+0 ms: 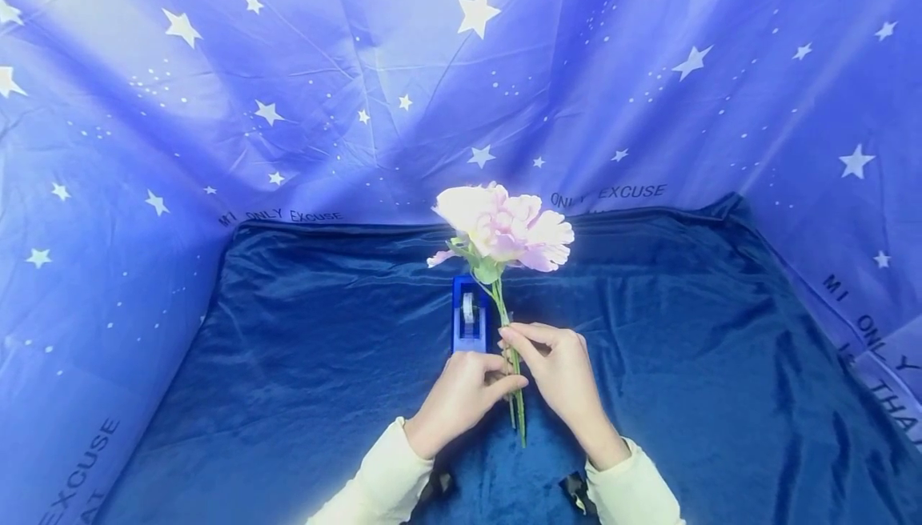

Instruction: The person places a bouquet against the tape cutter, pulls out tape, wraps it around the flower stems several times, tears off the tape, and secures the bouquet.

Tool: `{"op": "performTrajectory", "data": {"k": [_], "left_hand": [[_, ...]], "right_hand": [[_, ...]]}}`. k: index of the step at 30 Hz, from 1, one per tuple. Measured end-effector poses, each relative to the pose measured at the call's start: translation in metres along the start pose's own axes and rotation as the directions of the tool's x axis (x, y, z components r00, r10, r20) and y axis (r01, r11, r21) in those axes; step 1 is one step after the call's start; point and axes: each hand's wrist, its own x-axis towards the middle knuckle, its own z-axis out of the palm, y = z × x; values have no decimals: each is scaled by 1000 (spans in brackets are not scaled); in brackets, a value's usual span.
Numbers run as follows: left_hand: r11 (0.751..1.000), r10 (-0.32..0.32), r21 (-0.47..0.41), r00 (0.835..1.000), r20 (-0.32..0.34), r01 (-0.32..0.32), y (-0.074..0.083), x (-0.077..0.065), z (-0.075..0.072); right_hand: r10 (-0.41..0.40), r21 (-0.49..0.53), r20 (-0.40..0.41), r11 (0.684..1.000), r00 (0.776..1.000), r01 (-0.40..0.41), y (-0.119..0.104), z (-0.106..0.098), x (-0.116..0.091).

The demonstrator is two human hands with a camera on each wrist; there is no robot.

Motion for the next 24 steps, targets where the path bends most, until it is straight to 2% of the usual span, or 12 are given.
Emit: {"op": "performTrajectory", "data": {"k": [7,11,24], "left_hand": [[1000,10,-30,999,48,-8,3,7,9],[1000,28,-8,998,60,-28,5,12,13],[999,33,3,993,113,-33,16,25,29]], "right_hand": [[53,-103,-19,993,998,-55,2,-11,1],[69,-117,-10,991,998,-69,4,-18,2],[129,-180,12,976,992,-125,9,-39,0]]}}
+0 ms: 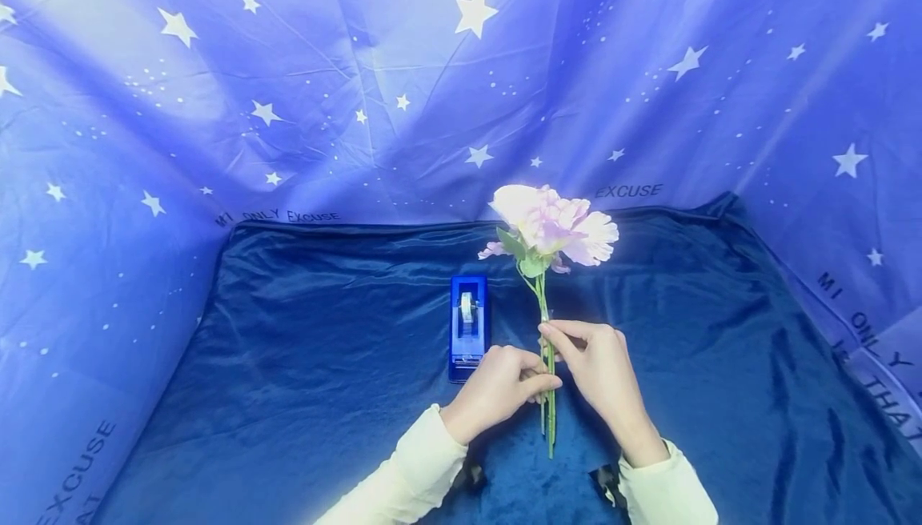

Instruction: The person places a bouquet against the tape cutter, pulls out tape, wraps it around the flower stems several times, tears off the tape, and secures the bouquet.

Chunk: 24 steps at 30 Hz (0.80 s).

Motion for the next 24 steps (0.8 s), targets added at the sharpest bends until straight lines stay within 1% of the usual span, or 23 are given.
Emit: {"op": "performTrajectory", "data": {"k": [8,14,18,21,24], "left_hand": [[1000,-19,-7,1000,23,19,7,8,11],[999,-38,24,998,44,37,12,13,16],[997,-72,42,995,66,70,14,16,19],[994,-107,36,990,88,104,16,18,21],[992,-128,36,986,107,125,17,20,24]], "right_hand": [[6,-59,-14,998,1000,-6,8,-10,0],[1,-89,-21,996,1000,-3,14,-15,1],[6,-111,-13,994,1000,-8,18,-17,3],[14,-121,7,993,1000,-13,22,-18,4],[21,-138,20,990,1000,-18,25,-19,5]]}}
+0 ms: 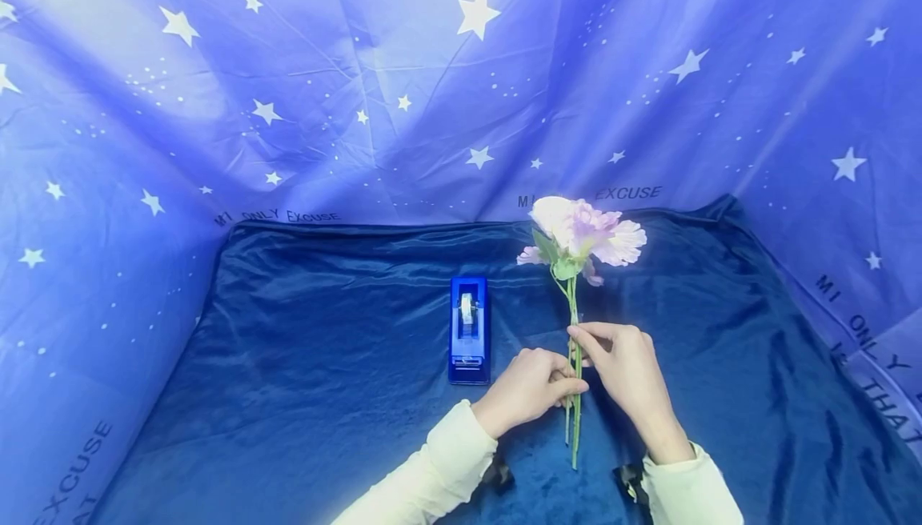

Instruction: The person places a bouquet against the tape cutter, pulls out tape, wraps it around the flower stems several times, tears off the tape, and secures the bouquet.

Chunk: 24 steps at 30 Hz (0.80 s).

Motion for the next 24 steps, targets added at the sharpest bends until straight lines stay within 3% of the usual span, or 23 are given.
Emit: {"op": "performTrajectory", "data": {"k": [9,20,24], "left_hand": [[1000,-21,-2,1000,3,21,2,7,8],[992,-126,30,991,37,125,5,13,16],[989,-149,-15,987,62,150,4,17,19]], "right_hand": [[34,-21,47,999,998,-33,9,-2,2],[143,-42,161,989,977,-138,16,-1,5],[168,-49,191,986,967,-162,19,-1,7]]}}
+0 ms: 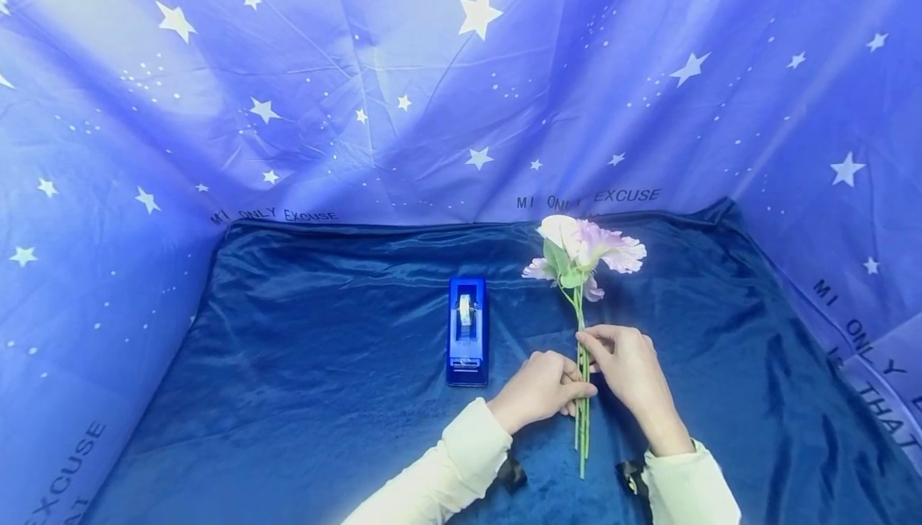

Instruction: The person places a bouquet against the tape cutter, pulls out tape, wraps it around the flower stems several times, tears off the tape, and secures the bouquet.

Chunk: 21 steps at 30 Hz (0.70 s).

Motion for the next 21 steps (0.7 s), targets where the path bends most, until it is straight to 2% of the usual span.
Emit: {"op": "performTrajectory", "data": {"k": [6,13,21], "left_hand": [[1000,-15,-1,1000,14,15,0,6,4],[997,-60,49,998,16,59,2,9,5],[996,-90,-16,995,48,91,2,14,10]], "right_hand": [[6,-10,26,1000,1000,-5,7,1,6],[25,-16,55,1000,998,-24,11,5,12],[63,-13,102,998,993,-62,14,6,17]]}}
